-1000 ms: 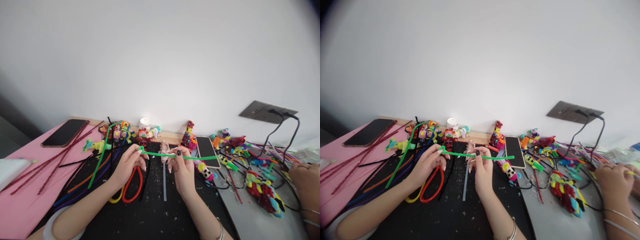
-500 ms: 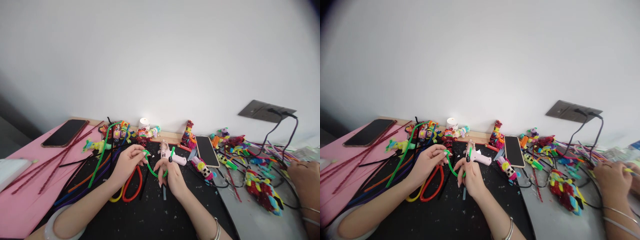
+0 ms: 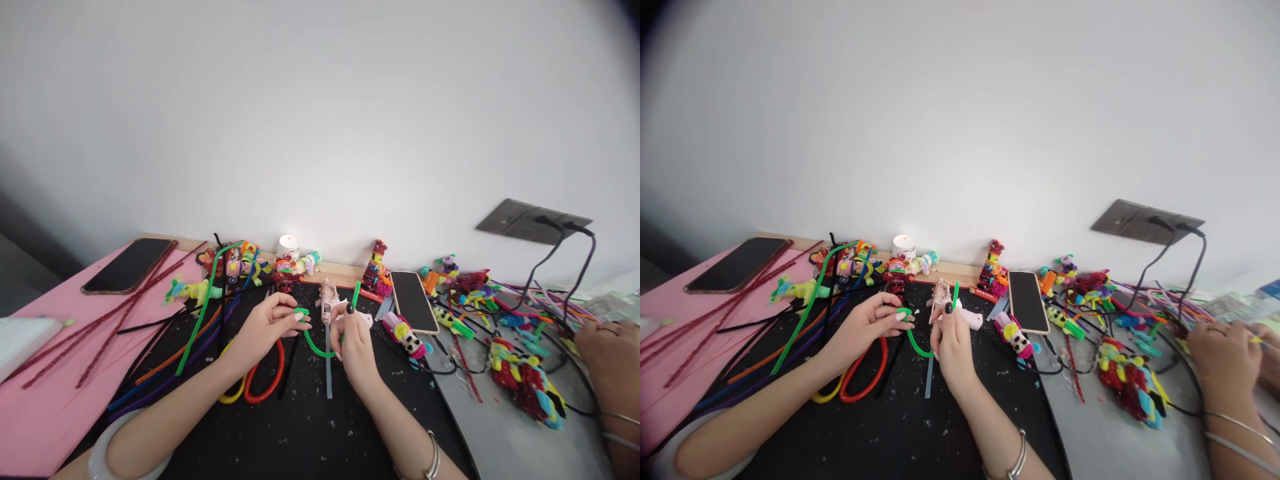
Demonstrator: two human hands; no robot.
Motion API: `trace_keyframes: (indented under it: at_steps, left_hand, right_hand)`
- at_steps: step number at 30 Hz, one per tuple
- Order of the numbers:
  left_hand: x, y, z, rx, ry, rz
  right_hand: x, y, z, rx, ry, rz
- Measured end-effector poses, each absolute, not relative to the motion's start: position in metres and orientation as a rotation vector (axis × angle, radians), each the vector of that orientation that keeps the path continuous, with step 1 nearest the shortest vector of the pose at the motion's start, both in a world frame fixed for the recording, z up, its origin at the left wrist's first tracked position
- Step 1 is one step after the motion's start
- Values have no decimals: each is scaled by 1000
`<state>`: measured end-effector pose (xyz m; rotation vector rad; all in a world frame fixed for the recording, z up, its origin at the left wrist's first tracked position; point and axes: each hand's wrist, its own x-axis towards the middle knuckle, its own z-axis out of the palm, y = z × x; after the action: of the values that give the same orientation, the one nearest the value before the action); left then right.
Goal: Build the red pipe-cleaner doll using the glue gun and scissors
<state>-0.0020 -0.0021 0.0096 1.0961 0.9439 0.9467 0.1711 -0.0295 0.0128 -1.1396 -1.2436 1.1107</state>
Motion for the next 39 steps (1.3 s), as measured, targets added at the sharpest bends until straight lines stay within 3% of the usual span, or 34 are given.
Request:
trace_keyframes:
  at_steps: [8,32,39]
  left_hand:
    - [-2,0,10,1039,977,947]
    - [-2,-7,7,1360,1049,1037]
    - [-8,-3,7,1589,1121,1091]
  right_hand:
    - [177,-27,6,-1038,-1220,1284]
    - [166,-34,5,-1231,-1601,1088]
    - [167,-32,9,-1140,-1572,1398]
